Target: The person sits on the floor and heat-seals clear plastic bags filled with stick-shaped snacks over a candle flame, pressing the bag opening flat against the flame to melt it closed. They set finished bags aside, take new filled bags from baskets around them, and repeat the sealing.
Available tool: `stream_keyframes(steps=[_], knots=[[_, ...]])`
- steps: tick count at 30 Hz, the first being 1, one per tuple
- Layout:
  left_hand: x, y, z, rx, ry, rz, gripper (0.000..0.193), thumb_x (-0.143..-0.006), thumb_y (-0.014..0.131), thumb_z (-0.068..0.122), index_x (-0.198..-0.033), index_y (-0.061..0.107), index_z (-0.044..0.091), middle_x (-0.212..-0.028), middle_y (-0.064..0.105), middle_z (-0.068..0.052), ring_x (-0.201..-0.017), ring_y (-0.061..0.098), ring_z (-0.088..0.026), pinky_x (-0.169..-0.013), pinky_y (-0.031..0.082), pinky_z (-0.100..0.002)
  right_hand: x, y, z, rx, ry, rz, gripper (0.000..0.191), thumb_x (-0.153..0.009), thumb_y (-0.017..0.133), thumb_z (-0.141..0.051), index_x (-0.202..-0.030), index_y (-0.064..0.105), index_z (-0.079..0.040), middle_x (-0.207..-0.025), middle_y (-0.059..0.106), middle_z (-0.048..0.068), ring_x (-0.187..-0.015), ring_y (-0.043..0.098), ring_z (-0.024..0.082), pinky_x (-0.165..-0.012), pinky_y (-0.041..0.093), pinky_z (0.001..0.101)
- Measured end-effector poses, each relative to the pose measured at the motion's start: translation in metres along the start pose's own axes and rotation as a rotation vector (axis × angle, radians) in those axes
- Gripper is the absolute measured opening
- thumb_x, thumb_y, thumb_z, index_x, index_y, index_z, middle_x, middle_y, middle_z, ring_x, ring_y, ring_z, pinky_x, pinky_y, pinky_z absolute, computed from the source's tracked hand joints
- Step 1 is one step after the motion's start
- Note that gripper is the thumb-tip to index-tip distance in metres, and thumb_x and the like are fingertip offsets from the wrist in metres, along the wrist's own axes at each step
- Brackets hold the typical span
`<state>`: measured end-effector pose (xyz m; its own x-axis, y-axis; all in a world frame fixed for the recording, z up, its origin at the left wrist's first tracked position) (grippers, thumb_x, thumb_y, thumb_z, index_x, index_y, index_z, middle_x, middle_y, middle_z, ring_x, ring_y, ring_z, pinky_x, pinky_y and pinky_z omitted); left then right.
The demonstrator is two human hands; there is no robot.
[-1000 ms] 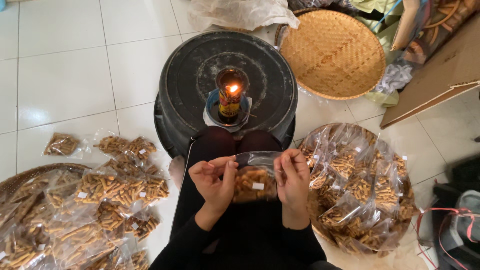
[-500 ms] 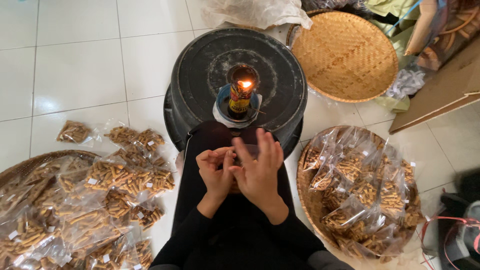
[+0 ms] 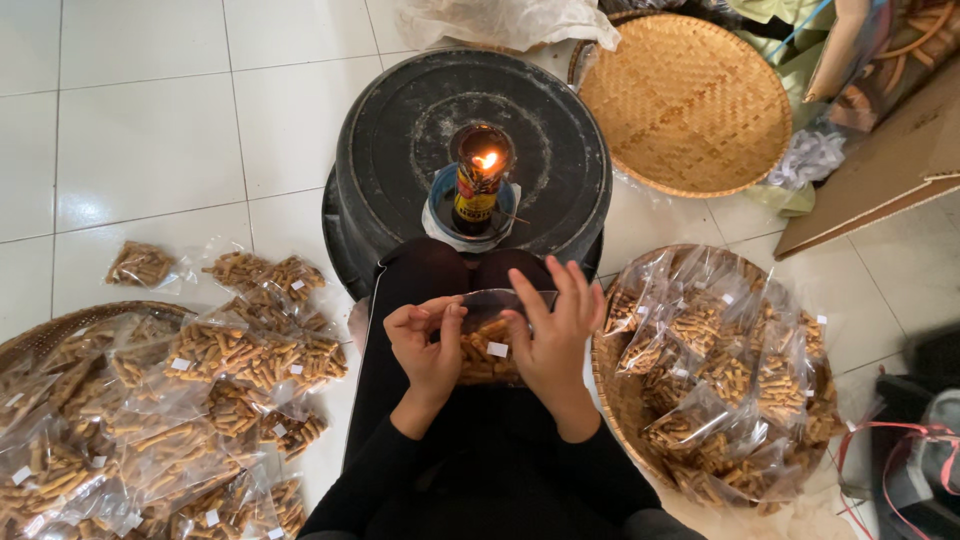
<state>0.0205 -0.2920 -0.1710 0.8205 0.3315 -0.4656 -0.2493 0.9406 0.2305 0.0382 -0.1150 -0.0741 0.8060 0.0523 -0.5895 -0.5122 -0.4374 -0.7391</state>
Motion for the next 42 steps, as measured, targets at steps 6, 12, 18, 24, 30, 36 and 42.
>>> stream_keyframes(steps=[6,12,18,24,30,36,42], knots=[[0.000,-0.003,0.003,0.012,0.028,-0.021,0.037,-0.101,0.063,-0.005,-0.115,0.030,0.006,-0.109,0.072,-0.021,-0.091,0.074,-0.018,-0.076,0.060,-0.024,0.007,-0.020,0.037,0.069,0.120,0.072,0.030,-0.105,0.063,-0.035,-0.131,0.067,-0.020,-0.146,0.054,0.012,-0.145,0.042,0.035,-0.124,0.020,0.0543],[0.007,0.002,0.009,-0.009,0.098,-0.024,0.040,-0.099,0.064,-0.008,-0.116,0.030,0.005,-0.108,0.071,-0.021,-0.090,0.075,-0.019,-0.077,0.061,-0.025,-0.008,-0.030,0.001,-0.074,0.034,0.136,0.046,-0.100,0.066,-0.034,-0.140,0.064,-0.010,-0.146,0.051,0.015,-0.142,0.040,0.036,-0.120,0.024,0.0554],[0.011,-0.002,0.020,-0.010,0.180,-0.037,0.041,-0.097,0.065,-0.011,-0.116,0.032,0.005,-0.107,0.069,-0.020,-0.093,0.072,-0.020,-0.085,0.059,-0.027,-0.020,-0.017,-0.055,-0.205,-0.161,0.044,0.021,-0.090,0.075,-0.022,-0.111,0.075,-0.017,-0.126,0.066,0.005,-0.127,0.059,0.027,-0.118,0.029,0.0510],[0.012,-0.010,0.018,0.036,0.097,-0.055,0.039,-0.096,0.064,-0.010,-0.118,0.035,0.003,-0.103,0.069,-0.018,-0.092,0.073,-0.019,-0.085,0.059,-0.028,-0.024,-0.015,-0.030,-0.355,-0.142,-0.067,0.012,-0.084,0.080,-0.019,-0.094,0.076,-0.015,-0.103,0.070,0.000,-0.110,0.066,0.021,-0.113,0.034,0.0472],[0.012,-0.020,0.019,0.011,0.071,-0.074,0.037,-0.097,0.063,-0.009,-0.124,0.041,0.001,-0.099,0.070,-0.014,-0.090,0.072,-0.018,-0.084,0.058,-0.027,-0.016,-0.004,0.020,-0.495,-0.017,-0.177,0.008,-0.083,0.080,-0.013,-0.089,0.076,-0.011,-0.099,0.073,0.002,-0.100,0.069,0.021,-0.109,0.040,0.0443],[0.005,-0.018,0.044,-0.096,0.069,-0.109,0.042,-0.094,0.066,-0.003,-0.132,0.049,-0.003,-0.096,0.071,-0.011,-0.085,0.071,-0.016,-0.081,0.057,-0.027,0.025,0.061,0.066,-0.999,0.416,-0.372,0.008,-0.091,0.075,-0.007,-0.099,0.073,-0.005,-0.090,0.073,0.002,-0.084,0.067,0.010,-0.076,0.054,0.0240],[-0.005,-0.013,0.054,-0.369,0.003,-0.171,0.006,-0.095,0.071,0.003,-0.099,0.076,0.003,-0.087,0.075,-0.006,-0.076,0.071,-0.013,-0.068,0.055,-0.026,0.052,0.093,0.079,-1.138,0.547,-0.325,0.013,-0.099,0.067,-0.010,-0.100,0.075,0.001,-0.085,0.075,0.006,-0.078,0.068,0.011,-0.071,0.052,0.0239]])
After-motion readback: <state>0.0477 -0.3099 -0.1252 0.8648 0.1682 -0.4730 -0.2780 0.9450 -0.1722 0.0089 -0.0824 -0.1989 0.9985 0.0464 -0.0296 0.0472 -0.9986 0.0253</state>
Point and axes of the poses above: each hand's wrist, its own x-axis away from the middle knuckle, its own y-axis out of the palm, z = x × y, the point moved 10 cm from there along -x, towards the middle knuckle
